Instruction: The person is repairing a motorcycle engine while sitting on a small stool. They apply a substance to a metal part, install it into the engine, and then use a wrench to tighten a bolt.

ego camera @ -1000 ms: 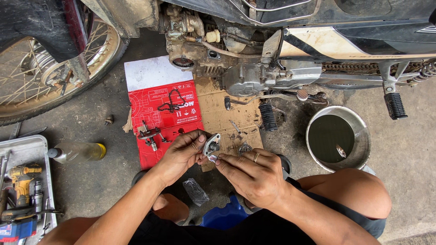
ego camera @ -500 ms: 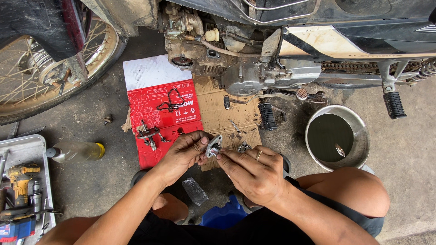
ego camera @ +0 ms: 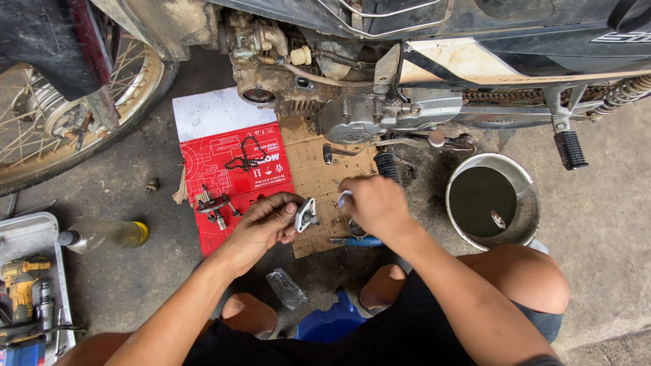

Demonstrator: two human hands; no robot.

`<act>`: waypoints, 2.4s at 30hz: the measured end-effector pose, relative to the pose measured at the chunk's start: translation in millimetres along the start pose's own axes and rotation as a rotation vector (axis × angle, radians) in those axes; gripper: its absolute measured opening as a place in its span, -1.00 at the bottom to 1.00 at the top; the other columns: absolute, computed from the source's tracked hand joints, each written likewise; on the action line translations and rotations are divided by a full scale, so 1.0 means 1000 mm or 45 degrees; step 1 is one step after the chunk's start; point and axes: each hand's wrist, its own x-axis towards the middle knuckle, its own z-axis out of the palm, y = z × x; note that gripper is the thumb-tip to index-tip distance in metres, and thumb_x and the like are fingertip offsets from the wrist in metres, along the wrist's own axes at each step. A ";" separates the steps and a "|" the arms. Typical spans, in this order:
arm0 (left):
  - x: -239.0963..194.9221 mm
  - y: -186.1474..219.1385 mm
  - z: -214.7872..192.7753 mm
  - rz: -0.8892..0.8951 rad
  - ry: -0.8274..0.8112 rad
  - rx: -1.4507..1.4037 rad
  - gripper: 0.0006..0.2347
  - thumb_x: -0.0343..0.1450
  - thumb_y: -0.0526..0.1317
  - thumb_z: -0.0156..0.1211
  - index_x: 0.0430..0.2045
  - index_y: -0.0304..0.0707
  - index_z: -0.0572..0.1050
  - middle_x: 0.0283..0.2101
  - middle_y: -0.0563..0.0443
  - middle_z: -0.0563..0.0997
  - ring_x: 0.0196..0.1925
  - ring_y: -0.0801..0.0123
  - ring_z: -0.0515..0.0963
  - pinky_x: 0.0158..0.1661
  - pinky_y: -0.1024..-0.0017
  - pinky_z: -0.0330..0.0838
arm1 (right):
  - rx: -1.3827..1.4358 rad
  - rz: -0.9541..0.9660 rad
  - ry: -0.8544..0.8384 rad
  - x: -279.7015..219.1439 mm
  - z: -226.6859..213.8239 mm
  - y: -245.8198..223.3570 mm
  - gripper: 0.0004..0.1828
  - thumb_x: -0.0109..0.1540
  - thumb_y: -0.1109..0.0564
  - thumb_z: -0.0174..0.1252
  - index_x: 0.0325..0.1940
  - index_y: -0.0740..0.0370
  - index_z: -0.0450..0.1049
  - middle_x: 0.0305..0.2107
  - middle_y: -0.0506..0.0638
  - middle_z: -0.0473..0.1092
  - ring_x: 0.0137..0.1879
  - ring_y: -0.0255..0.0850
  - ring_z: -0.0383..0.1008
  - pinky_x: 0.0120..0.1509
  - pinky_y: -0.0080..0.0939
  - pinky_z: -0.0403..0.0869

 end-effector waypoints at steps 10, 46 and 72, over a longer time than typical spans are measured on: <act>0.015 0.040 -0.002 0.020 0.338 0.479 -0.76 0.55 -0.24 0.12 0.00 -0.49 0.48 -0.36 -0.18 0.55 -0.36 0.38 0.57 -0.35 0.49 0.58 | 0.425 -0.440 -0.706 -0.031 0.123 -0.027 -0.58 0.22 0.32 0.17 0.18 0.31 0.52 0.07 0.30 0.47 0.15 0.33 0.51 0.13 0.27 0.54; 0.201 0.037 -0.011 0.655 1.069 1.069 -0.79 0.38 -0.22 0.37 -0.14 -0.17 0.66 -0.43 0.14 0.70 -0.48 0.54 0.63 -0.34 0.53 0.52 | 0.081 -1.062 -0.523 -0.080 -0.019 0.009 -0.82 0.36 0.06 0.05 -0.10 0.19 0.48 -0.33 0.13 0.44 -0.11 0.16 0.45 -0.06 0.17 0.42; 0.239 0.034 -0.022 0.713 1.193 1.156 -0.81 0.38 -0.19 0.40 -0.29 -0.34 0.65 -0.58 0.19 0.62 -0.58 0.56 0.47 -0.31 0.43 0.45 | 0.080 -1.022 -0.538 -0.092 0.023 0.016 -0.79 0.36 -0.08 0.00 -0.06 0.01 0.44 -0.28 0.06 0.42 -0.12 0.12 0.44 -0.09 0.23 0.38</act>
